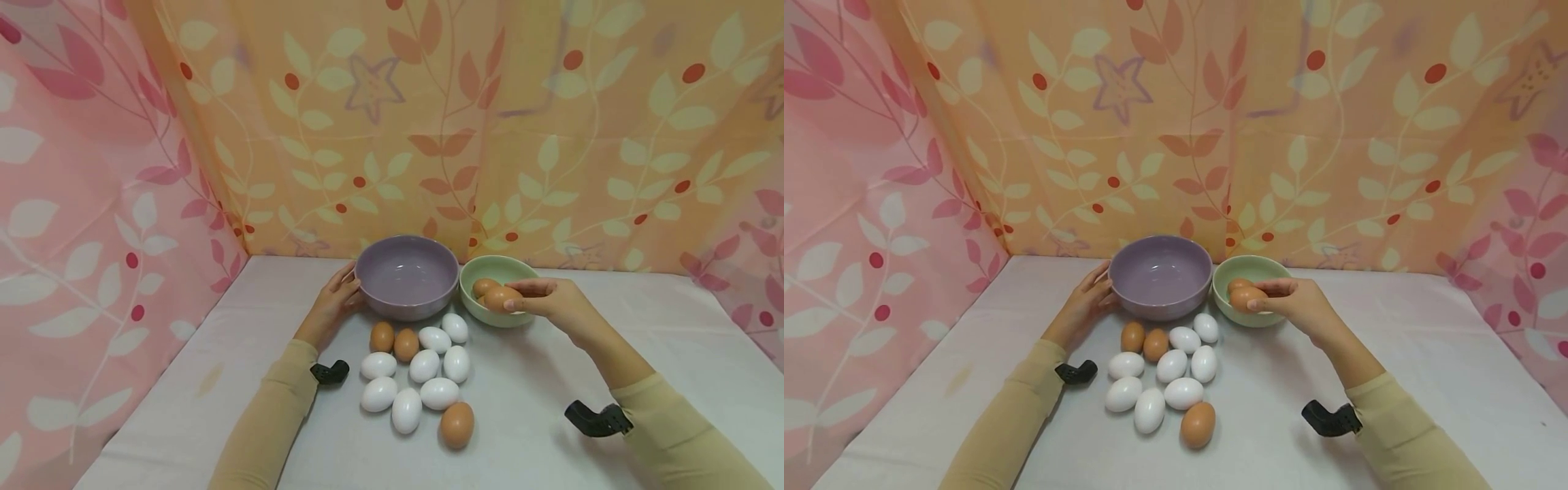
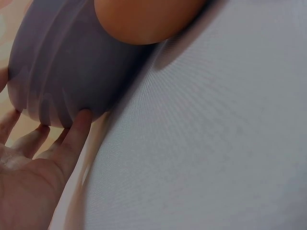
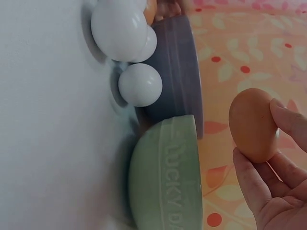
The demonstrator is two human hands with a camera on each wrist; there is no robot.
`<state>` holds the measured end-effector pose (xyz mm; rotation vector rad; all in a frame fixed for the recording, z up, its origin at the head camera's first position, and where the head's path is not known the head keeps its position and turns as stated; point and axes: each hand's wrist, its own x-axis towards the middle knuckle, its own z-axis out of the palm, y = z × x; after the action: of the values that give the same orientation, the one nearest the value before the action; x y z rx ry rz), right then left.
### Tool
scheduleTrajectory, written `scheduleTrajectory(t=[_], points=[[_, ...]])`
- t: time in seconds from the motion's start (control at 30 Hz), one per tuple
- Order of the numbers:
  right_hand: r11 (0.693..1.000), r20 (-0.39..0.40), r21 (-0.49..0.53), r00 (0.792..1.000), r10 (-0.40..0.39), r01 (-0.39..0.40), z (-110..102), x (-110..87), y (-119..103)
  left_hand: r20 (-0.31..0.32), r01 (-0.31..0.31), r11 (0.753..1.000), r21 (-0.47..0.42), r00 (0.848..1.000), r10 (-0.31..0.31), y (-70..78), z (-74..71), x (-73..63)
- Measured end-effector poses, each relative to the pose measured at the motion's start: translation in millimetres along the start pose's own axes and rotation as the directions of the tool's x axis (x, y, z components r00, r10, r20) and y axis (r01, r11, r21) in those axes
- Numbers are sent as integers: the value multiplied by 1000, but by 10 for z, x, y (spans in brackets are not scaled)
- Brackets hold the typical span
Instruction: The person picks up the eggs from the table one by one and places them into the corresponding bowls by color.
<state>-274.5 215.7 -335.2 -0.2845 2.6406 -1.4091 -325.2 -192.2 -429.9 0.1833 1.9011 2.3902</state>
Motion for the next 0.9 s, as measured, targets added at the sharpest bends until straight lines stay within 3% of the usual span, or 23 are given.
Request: scheduleTrajectory(t=[0.9], points=[[999,-44,-16,999,32,-33,143,441,75,5,-3,1000,1,1000,3,-17,-5,4]])
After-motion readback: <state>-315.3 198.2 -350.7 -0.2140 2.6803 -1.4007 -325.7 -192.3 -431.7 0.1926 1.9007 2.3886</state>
